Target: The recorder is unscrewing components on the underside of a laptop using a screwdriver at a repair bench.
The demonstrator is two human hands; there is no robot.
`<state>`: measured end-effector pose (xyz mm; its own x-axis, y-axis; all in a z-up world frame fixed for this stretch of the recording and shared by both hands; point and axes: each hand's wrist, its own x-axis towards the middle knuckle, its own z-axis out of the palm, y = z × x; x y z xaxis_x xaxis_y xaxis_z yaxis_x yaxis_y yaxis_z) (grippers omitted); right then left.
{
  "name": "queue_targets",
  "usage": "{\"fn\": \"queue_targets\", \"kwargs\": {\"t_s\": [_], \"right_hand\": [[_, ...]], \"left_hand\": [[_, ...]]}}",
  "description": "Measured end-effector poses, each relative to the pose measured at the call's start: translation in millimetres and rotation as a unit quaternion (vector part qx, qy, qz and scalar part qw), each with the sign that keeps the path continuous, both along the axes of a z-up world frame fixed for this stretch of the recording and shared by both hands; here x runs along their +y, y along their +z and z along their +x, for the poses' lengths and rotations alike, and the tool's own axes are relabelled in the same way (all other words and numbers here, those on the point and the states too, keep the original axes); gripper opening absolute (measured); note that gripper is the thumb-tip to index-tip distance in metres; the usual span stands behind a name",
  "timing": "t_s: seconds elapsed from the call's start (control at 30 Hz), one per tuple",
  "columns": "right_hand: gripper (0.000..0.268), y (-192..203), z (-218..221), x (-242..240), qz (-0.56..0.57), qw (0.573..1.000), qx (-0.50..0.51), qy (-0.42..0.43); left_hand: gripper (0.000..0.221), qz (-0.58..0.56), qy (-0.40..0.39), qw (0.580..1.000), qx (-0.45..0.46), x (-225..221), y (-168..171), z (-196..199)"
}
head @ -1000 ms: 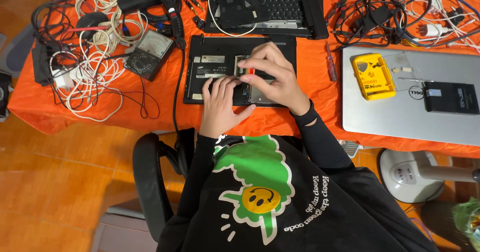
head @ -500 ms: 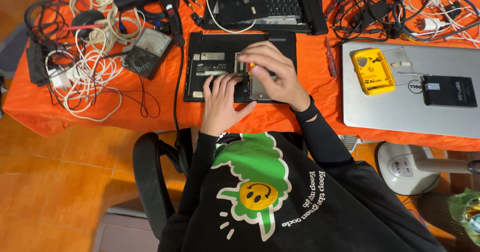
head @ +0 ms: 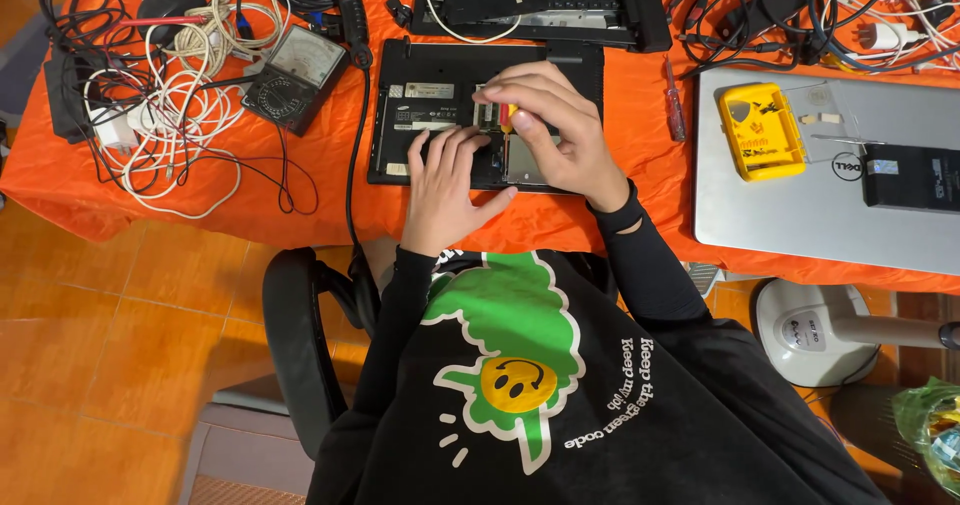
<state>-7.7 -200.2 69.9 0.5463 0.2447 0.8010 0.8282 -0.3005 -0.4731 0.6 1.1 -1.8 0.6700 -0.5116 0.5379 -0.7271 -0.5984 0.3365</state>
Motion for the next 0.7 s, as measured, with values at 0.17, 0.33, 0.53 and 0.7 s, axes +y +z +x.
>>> {"fn": "queue_targets", "kwargs": {"t_s": [0.17, 0.33, 0.53, 0.7], "right_hand": [[0.023, -1.4, 3.1, -0.9, -0.009, 1.000, 0.012, -0.018], [0.023, 3.4, 0.2, 0.7, -0.005, 1.000, 0.005, -0.008], [0.024, -5.4, 3.5, -4.9, -0.020, 1.000, 0.010, -0.019], [0.022, -5.7, 5.0, -7.3, -0.021, 1.000, 0.006, -0.009]], "left_hand": [[0.068, 0.000, 0.000, 1.000, -0.001, -0.5, 0.9, 0.6], [0.069, 0.005, -0.007, 1.000, -0.005, -0.7, 4.2, 1.8], [0.070, -0.009, -0.007, 1.000, -0.024, -1.0, -0.7, 1.4], [0.071, -0.001, -0.008, 1.000, -0.012, 1.5, -5.7, 0.5]]}}
